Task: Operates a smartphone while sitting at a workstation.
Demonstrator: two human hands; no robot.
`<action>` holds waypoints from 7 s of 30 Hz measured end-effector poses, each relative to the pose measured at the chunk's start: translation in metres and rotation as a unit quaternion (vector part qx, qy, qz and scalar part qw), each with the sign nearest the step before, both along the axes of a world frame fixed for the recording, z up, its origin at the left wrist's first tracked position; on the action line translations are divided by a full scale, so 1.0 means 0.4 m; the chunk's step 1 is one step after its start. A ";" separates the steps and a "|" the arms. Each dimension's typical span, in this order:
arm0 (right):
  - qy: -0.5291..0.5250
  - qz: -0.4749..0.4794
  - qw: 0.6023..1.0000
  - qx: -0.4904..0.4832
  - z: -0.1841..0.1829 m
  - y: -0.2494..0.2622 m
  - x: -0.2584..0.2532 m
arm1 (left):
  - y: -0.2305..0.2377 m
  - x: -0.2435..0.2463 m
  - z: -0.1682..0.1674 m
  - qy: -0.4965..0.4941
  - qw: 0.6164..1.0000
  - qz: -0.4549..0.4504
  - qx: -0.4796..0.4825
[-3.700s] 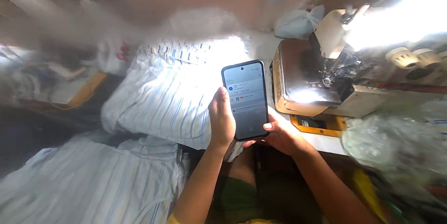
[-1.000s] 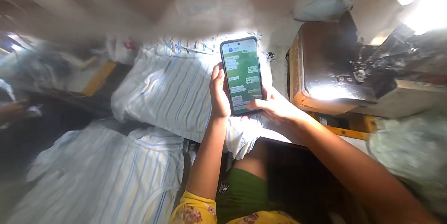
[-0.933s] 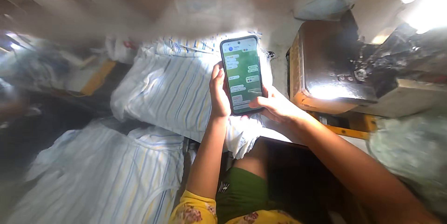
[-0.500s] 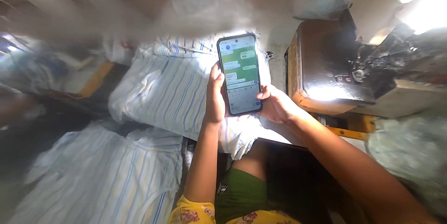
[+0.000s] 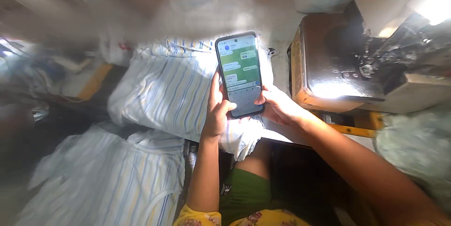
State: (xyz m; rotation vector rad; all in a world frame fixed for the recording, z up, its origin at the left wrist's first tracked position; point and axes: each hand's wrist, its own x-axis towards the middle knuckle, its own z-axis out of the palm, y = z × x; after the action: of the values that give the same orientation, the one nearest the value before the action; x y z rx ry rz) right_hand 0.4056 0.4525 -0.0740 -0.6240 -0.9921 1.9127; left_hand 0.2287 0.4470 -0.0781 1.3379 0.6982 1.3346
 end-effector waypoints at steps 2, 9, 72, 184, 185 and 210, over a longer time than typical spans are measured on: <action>-0.015 -0.005 1.000 0.007 0.002 -0.001 -0.002 | 0.001 -0.002 -0.002 -0.003 1.000 -0.004 0.007; -0.039 -0.008 0.999 0.028 0.004 -0.006 -0.002 | 0.004 -0.010 -0.010 0.003 1.000 -0.012 0.021; -0.042 0.001 0.999 0.024 0.004 -0.001 -0.003 | 0.001 0.008 -0.011 0.017 0.997 0.061 0.040; -0.040 0.059 0.997 0.026 0.012 -0.001 0.011 | -0.005 0.018 -0.018 0.069 0.988 0.112 0.083; -0.040 0.056 0.998 0.015 0.018 0.000 0.006 | -0.005 0.017 -0.020 0.068 0.988 0.110 0.086; -0.054 0.007 0.997 0.051 -0.009 -0.003 -0.004 | -0.005 -0.001 -0.022 -0.067 0.998 0.004 0.004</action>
State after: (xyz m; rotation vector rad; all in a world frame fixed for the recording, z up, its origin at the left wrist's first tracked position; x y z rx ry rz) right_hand 0.4041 0.4515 -0.0778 -0.6687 -1.1583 1.8438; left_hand 0.2284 0.4452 -0.0871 1.2403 0.6089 1.4200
